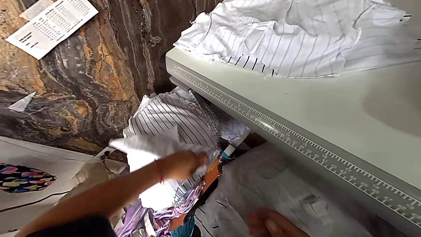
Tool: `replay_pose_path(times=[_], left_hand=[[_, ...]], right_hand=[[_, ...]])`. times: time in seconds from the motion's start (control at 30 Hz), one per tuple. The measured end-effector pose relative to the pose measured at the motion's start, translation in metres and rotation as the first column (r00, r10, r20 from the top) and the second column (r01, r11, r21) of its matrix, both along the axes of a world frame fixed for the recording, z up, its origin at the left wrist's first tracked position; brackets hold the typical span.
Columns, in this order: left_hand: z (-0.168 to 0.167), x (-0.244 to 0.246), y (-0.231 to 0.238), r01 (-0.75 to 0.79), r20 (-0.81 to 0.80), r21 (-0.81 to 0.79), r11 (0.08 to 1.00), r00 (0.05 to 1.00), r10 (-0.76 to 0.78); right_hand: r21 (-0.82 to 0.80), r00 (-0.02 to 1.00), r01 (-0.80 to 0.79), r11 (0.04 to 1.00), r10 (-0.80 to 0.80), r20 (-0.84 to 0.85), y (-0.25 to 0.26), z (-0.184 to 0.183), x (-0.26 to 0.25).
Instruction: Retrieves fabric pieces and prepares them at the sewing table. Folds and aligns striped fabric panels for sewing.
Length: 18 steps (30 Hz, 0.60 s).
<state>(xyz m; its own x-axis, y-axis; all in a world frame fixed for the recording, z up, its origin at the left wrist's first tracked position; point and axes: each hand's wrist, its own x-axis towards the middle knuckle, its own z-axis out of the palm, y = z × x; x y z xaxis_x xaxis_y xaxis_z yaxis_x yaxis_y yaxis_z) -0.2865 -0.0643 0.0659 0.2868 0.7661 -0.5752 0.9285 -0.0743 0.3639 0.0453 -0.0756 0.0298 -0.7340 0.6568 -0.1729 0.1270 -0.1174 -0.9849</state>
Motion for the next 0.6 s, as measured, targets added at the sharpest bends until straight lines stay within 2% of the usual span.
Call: replay_pose_path(times=[0.07,0.1,0.17,0.2,0.23,0.3,0.37,0.4,0.47,0.5,0.57,0.6], left_hand=[[0.011,0.035,-0.038,-0.027,0.301,0.009,1.000,0.953,0.023],[0.015,0.050,-0.054,-0.027,0.453,0.045,0.999,0.892,0.004],[0.020,0.071,-0.076,-0.012,0.699,0.094,0.995,0.713,-0.058],[0.024,0.074,-0.079,-0.008,0.755,0.108,0.994,0.651,-0.077],[0.028,0.071,-0.076,-0.042,0.761,0.149,0.988,0.642,-0.088],[0.031,0.045,-0.056,-0.116,0.643,0.292,0.949,0.758,-0.106],[0.024,0.008,-0.030,-0.003,0.353,0.341,0.940,0.927,-0.125],[0.018,-0.009,-0.020,0.075,0.180,0.315,0.946,0.974,-0.137],[0.004,-0.040,0.000,0.186,-0.114,0.264,0.946,0.980,-0.161],[0.000,-0.057,0.009,0.187,-0.209,0.265,0.946,0.969,-0.133],[0.006,-0.087,0.024,0.123,-0.311,0.261,0.958,0.950,-0.037],[0.015,-0.096,0.029,0.103,-0.297,0.297,0.949,0.955,-0.011]], right_hand=[[-0.354,1.000,0.005,0.935,-0.005,0.002,0.003,0.002,-0.036],[-0.465,1.000,-0.015,0.885,0.022,0.010,0.003,0.003,-0.052],[-0.513,0.996,-0.070,0.856,0.084,0.003,0.001,0.000,-0.079],[-0.488,0.995,-0.090,0.868,0.094,-0.016,0.000,-0.005,-0.089],[-0.455,0.994,-0.109,0.884,0.095,-0.052,0.000,-0.007,-0.096],[-0.373,0.992,-0.099,0.923,0.063,-0.107,-0.003,-0.005,-0.103],[-0.317,0.994,-0.080,0.945,0.053,-0.095,-0.006,0.005,-0.101],[-0.288,0.995,-0.065,0.955,0.039,-0.096,-0.006,0.012,-0.096],[-0.207,0.988,-0.030,0.978,-0.002,-0.154,-0.005,0.029,-0.079],[-0.160,0.980,-0.008,0.987,-0.024,-0.196,-0.004,0.039,-0.069],[-0.057,0.952,0.003,0.998,-0.020,-0.306,-0.001,0.058,-0.043],[0.004,0.934,-0.024,1.000,0.024,-0.356,0.004,0.066,-0.028]])
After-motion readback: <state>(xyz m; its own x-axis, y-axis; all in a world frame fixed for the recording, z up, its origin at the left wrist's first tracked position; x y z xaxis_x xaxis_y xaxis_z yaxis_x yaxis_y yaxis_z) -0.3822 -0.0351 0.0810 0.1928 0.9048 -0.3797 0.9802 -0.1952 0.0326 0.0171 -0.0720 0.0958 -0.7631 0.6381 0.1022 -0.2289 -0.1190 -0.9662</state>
